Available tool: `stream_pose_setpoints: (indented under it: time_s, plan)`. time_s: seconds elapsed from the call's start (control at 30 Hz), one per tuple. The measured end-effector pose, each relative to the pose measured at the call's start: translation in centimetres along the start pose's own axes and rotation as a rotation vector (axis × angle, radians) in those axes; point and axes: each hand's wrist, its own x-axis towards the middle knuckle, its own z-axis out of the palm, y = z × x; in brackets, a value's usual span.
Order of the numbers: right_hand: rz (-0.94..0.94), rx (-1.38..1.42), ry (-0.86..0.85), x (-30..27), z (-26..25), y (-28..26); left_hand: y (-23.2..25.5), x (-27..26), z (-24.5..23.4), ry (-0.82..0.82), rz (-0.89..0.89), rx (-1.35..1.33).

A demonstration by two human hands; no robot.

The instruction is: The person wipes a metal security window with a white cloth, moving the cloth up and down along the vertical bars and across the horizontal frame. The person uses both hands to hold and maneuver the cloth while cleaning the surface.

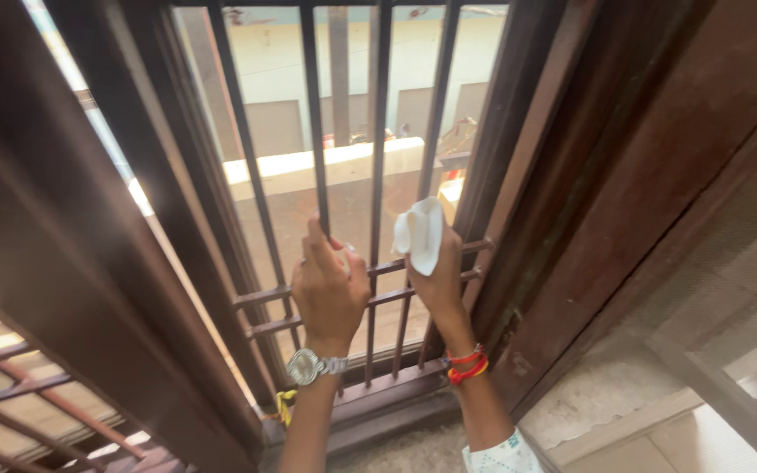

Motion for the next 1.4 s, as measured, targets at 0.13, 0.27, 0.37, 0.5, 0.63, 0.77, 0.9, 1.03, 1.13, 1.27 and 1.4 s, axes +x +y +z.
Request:
stream_pose_setpoints:
  time_s: [0.13, 0.27, 0.37, 0.5, 0.63, 0.77, 0.9, 1.03, 1.13, 1.27, 1.4]
  plan:
    - [0.031, 0.002, -0.014, 0.1, -0.2, 0.0, 0.0, -0.1, 0.2, -0.013, -0.015, -0.012]
    - [0.021, -0.015, -0.021, 0.3, -0.1, -0.1, -0.1, 0.2, 0.2, 0.002, -0.001, -0.001]
    - [0.032, -0.018, -0.021, 0.1, 0.0, -0.1, -0.1, 0.1, 0.3, 0.020, 0.009, -0.003]
    - [0.054, -0.020, -0.013, 0.2, 0.1, 0.0, -0.1, 0.2, 0.5, 0.011, -0.014, 0.011]
    - [0.074, -0.016, -0.009, 0.2, 0.1, 0.1, -0.1, 0.3, 0.7, 0.040, 0.003, 0.020]
    - [0.059, -0.020, -0.004, 0.1, 0.1, 0.2, 0.0, 0.4, 0.8, 0.056, 0.010, 0.044]
    - [0.058, -0.030, 0.005, 0.1, 0.2, 0.3, -0.1, 0.4, 0.8, 0.055, 0.011, 0.045]
    - [0.076, -0.026, 0.006, 0.1, 0.3, 0.4, -0.2, 0.3, 0.9, 0.049, 0.003, 0.035]
    - [0.064, -0.036, 0.006, 0.0, 0.3, 0.4, -0.4, 0.2, 1.2, 0.049, 0.008, 0.039]
    - [0.085, -0.010, 0.005, 0.0, 0.3, 0.2, -0.7, 0.0, 1.3, 0.073, 0.037, 0.035]
    - [0.063, -0.023, 0.002, 0.1, 0.3, -0.1, -0.8, 0.1, 1.3, 0.065, 0.035, 0.046]
